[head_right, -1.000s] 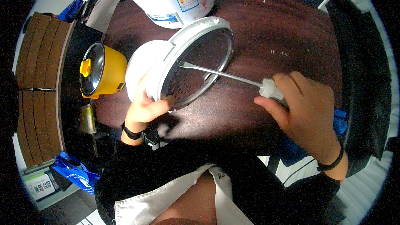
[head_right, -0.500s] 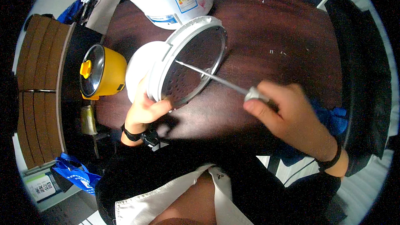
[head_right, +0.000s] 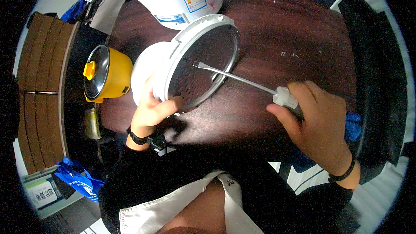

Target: The person uses a screwdriver to remove screws from a white plastic lid assembly, separating the metal perforated plate from the plastic housing. They then remove a small white plastic component from the center of the housing.

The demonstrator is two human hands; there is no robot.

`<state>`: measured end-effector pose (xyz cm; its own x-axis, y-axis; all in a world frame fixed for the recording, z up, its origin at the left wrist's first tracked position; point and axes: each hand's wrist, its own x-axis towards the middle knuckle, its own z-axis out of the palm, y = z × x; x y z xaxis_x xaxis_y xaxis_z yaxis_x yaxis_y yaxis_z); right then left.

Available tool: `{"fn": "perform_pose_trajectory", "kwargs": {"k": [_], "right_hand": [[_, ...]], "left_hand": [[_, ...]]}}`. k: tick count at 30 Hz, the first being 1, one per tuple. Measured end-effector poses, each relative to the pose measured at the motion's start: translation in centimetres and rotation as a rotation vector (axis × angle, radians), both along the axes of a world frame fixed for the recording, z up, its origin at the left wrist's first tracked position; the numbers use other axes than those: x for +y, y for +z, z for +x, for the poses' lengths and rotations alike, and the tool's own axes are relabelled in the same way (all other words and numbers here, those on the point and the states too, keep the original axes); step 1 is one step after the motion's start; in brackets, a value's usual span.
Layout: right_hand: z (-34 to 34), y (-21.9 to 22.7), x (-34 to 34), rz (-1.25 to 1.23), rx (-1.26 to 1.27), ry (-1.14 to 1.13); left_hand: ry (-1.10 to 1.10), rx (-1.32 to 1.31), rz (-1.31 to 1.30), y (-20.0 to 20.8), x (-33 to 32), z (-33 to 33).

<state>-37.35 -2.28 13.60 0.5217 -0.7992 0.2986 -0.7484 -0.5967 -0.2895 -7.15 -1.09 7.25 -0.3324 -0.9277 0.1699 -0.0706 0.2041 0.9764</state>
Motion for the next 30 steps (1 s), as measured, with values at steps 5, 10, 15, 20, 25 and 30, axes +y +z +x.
{"fn": "perform_pose_trajectory", "kwargs": {"k": [5, 10, 15, 20, 25, 30], "right_hand": [[0.2, 0.2, 0.0, -0.064, 0.057, 0.0], [0.4, 0.4, -0.1, -0.057, 0.081, -0.005], [0.6, 0.4, 0.0, 0.042, -0.011, 0.005], [1.0, 0.5, -0.2, 0.247, -0.063, 0.064], [0.8, -1.3, -1.5, 1.192, -0.434, 0.102], [0.6, -1.5, -1.8, 2.04, -0.869, 0.2]], "left_hand": [[-0.032, 0.039, 0.103, 0.5, 0.1, 0.0], [-0.046, 0.02, 0.021, 0.3, 0.0, -0.2], [-0.055, 0.022, 0.017, 0.3, 0.0, -0.2], [-0.056, -0.029, -0.055, 0.1, 0.1, 0.0], [0.026, -0.12, -0.098, -0.7, -0.1, -0.2], [0.044, -0.093, -0.066, 0.6, 0.1, -0.3]]}}
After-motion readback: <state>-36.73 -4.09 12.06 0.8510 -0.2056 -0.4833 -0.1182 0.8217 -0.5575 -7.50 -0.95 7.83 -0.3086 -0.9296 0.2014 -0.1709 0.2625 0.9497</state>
